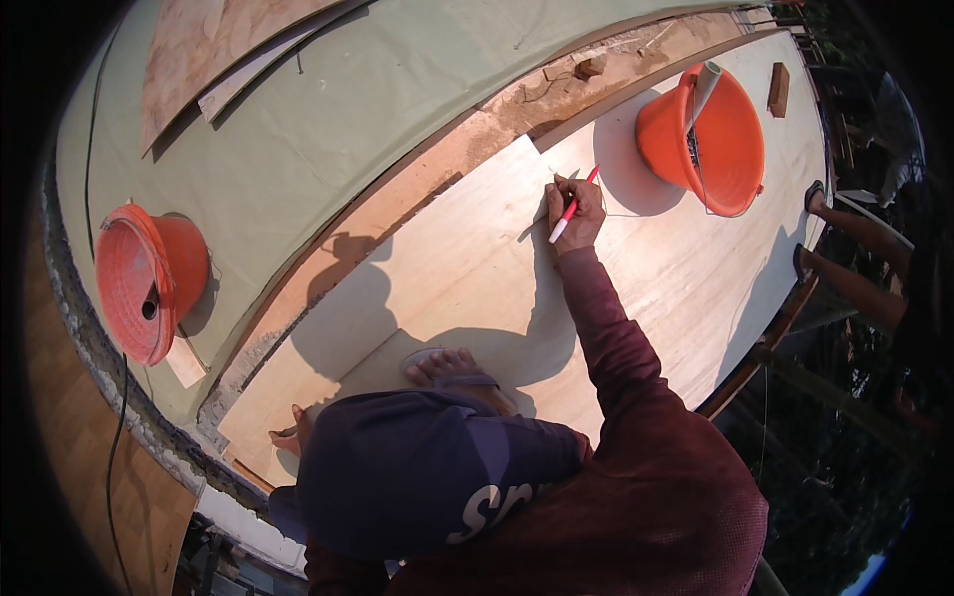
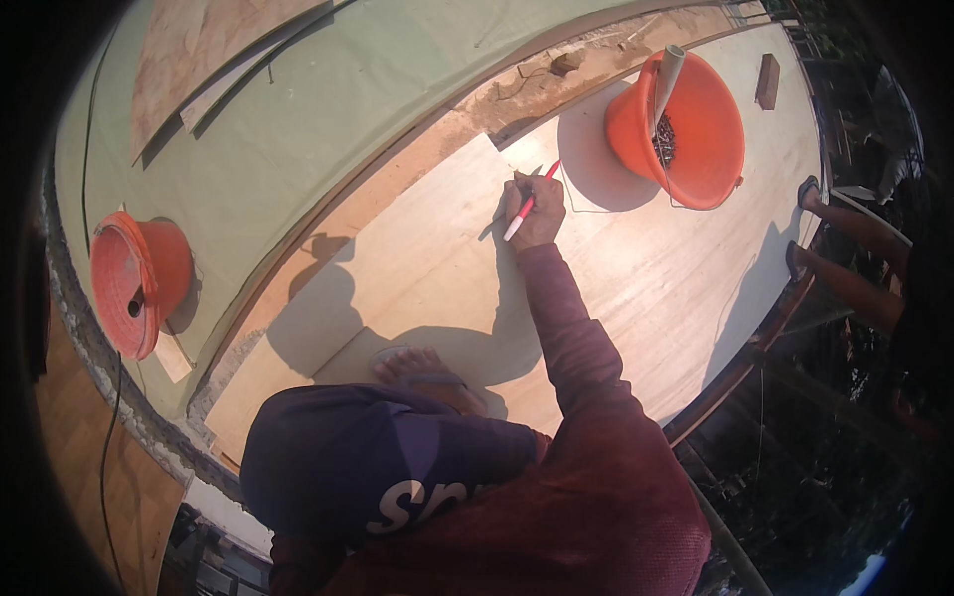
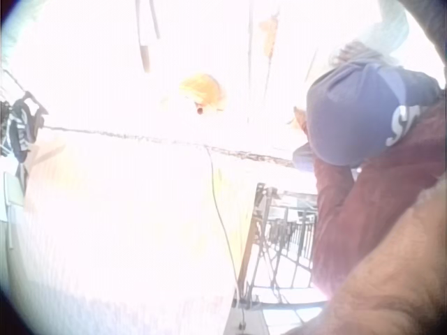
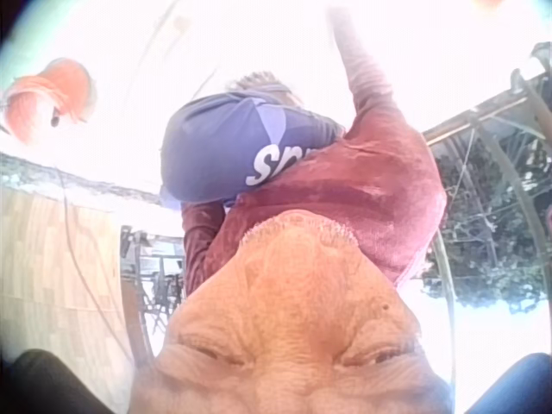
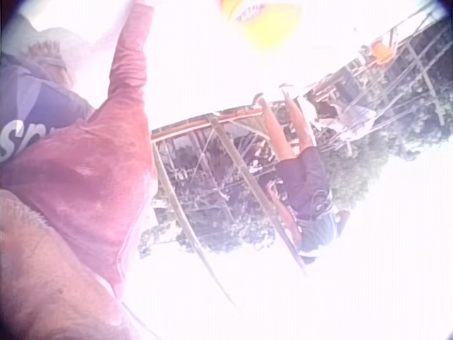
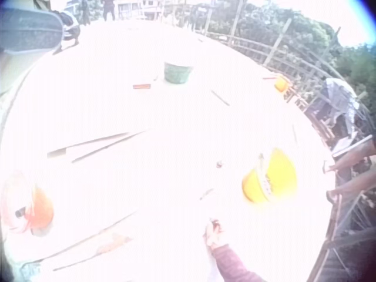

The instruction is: The person measures and marks a plywood sheet with a tape measure and marker, then uses a hand saw to cut along the marked line. The person repositions the plywood and repeats the measuring and cutting process.

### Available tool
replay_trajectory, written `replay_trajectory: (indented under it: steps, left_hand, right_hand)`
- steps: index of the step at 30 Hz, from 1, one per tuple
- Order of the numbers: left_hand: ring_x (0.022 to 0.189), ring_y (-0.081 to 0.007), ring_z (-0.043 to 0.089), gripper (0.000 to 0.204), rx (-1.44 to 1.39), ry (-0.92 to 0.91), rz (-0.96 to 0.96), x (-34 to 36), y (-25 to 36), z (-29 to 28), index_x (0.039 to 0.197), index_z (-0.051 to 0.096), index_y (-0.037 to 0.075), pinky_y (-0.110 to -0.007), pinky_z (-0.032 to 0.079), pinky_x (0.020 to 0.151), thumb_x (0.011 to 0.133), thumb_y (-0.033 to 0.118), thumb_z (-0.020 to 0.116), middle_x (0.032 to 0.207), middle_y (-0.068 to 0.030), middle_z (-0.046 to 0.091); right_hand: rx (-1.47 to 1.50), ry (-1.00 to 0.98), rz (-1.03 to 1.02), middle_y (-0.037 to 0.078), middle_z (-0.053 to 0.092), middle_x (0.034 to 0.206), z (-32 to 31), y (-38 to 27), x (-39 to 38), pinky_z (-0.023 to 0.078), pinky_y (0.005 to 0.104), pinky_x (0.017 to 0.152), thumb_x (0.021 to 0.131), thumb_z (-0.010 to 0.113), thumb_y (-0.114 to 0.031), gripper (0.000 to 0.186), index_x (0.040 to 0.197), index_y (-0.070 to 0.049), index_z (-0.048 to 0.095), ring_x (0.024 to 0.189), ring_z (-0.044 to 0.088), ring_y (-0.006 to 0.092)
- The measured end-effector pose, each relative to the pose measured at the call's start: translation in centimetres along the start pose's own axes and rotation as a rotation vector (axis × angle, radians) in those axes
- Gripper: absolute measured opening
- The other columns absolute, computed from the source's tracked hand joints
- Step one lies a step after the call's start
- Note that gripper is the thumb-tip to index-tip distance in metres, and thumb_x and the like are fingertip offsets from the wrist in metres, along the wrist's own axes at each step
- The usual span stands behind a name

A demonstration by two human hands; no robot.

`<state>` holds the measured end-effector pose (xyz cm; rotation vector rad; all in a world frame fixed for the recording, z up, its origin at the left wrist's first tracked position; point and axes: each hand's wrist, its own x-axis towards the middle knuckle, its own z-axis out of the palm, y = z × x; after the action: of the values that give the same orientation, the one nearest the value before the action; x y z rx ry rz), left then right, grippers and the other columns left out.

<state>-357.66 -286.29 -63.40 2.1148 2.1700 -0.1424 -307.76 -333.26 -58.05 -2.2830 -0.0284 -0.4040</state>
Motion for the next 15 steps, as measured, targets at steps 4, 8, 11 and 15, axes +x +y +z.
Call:
replay_trajectory:
  steps: [4,8,11,15]
  left_hand:
    - [0.147,-0.0459,0.019,0.128,-0.01,-0.001,0.007,-0.05,-0.03,0.09,0.158,0.016,0.008,-0.063,0.023,0.115,0.066,0.072,0.077,0.159,-0.0291,0.018]
    - [0.146,-0.047,0.02,0.127,0.0,-0.007,0.027,-0.04,-0.02,-0.05,0.158,0.016,0.009,-0.062,0.025,0.115,0.066,0.071,0.078,0.159,-0.0295,0.018]
    - [0.146,-0.0479,0.021,0.127,-0.001,-0.012,0.045,0.04,-0.06,-0.33,0.158,0.016,0.009,-0.062,0.026,0.115,0.066,0.071,0.078,0.158,-0.0298,0.019]
    - [0.145,-0.049,0.023,0.126,-0.002,-0.017,0.07,0.32,-0.16,-0.76,0.159,0.017,0.01,-0.061,0.027,0.115,0.066,0.07,0.079,0.158,-0.0302,0.02]
  right_hand:
    - [-0.04,0.019,-0.016,0.011,0.067,0.091,-0.27,-0.32,-0.06,0.056,0.0302,0.075,0.081,0.076,0.0,0.016,0.088,-0.004,0.063,0.086,0.069,0.0207]
    - [-0.041,0.016,0.008,0.009,0.068,0.091,-0.22,-0.66,-0.04,0.056,0.0301,0.073,0.081,0.076,0.0,0.013,0.087,-0.004,0.065,0.082,0.064,0.0194]
    - [-0.01,0.011,0.008,0.008,0.067,0.09,-0.26,-0.78,-0.07,0.055,0.0295,0.073,0.081,0.075,0.0,0.012,0.089,-0.004,0.067,0.083,0.061,0.0191]
    - [-0.054,0.004,0.001,0.009,0.066,0.091,-0.36,-0.84,0.02,0.054,0.0304,0.077,0.08,0.076,0.0,0.017,0.095,-0.004,0.068,0.087,0.061,0.0201]
